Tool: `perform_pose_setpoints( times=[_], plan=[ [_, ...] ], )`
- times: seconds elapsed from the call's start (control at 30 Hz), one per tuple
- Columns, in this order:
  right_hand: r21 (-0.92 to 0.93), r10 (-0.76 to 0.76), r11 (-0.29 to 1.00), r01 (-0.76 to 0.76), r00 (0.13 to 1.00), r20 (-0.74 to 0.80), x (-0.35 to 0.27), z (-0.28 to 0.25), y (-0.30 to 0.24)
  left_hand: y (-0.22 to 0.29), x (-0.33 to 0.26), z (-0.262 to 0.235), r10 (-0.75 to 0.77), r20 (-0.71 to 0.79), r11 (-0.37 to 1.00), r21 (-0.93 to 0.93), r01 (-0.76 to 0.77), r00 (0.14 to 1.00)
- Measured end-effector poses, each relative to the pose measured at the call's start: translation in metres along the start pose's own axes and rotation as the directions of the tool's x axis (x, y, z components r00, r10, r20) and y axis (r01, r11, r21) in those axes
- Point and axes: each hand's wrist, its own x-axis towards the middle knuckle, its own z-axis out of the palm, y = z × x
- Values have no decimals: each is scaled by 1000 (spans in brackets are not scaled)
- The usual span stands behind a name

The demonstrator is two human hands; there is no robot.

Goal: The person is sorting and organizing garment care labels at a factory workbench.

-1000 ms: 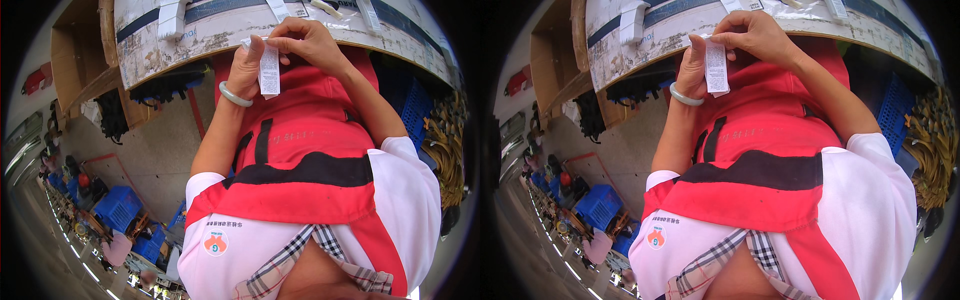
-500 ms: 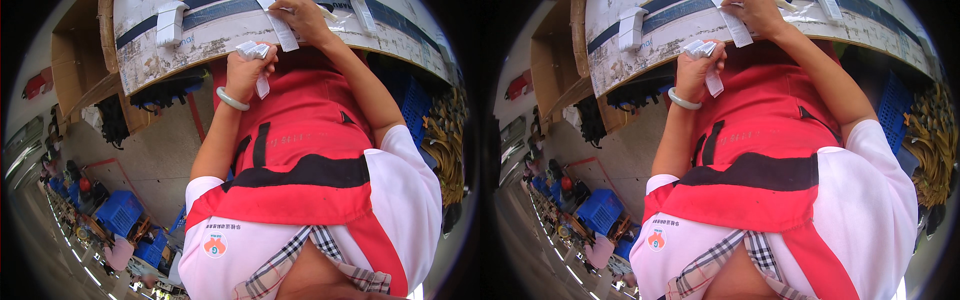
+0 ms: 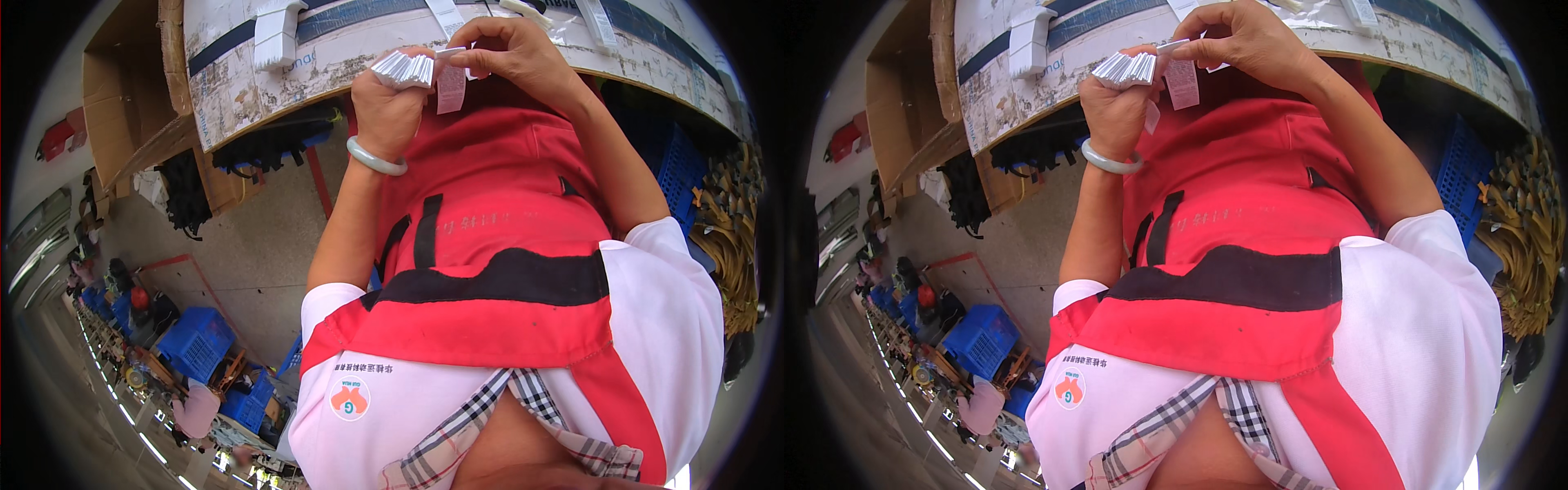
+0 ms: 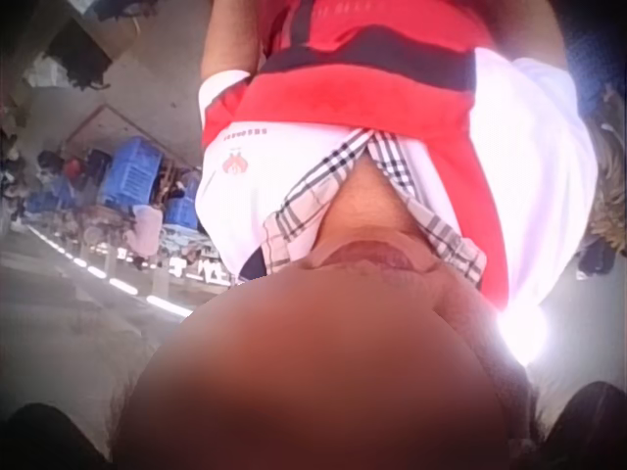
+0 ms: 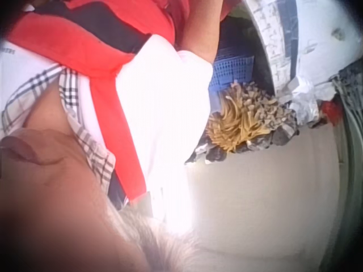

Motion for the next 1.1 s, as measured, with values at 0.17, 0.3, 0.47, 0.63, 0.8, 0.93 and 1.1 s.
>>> perform_pose_setpoints(
  times=[0.17,0.3,0.47,0.63,0.8,0.93,1.1],
  plan=[
    [35,66,997,-67,997,27,-1,2,-1,2,-3,0,-119,27,986,-111,121,993],
    [107,50,993,-54,998,42,-1,4,1,3,-3,-2,-120,30,986,-111,122,992],
    [60,85,995,-85,996,-3,-3,5,0,1,-5,-1,-152,18,985,-85,153,988],
    [114,3,993,-1,1000,-16,-5,10,2,1,-6,-1,-122,38,983,-136,126,992],
    [98,-8,995,5,999,31,-5,7,2,-3,-6,-2,-106,40,985,-132,110,994],
    [93,-7,996,6,1000,11,-5,7,6,-1,-6,-1,-101,48,986,-126,106,994],
    [92,0,996,-4,999,50,-6,6,4,-2,-7,1,-105,46,984,-140,110,993]
  ],
)
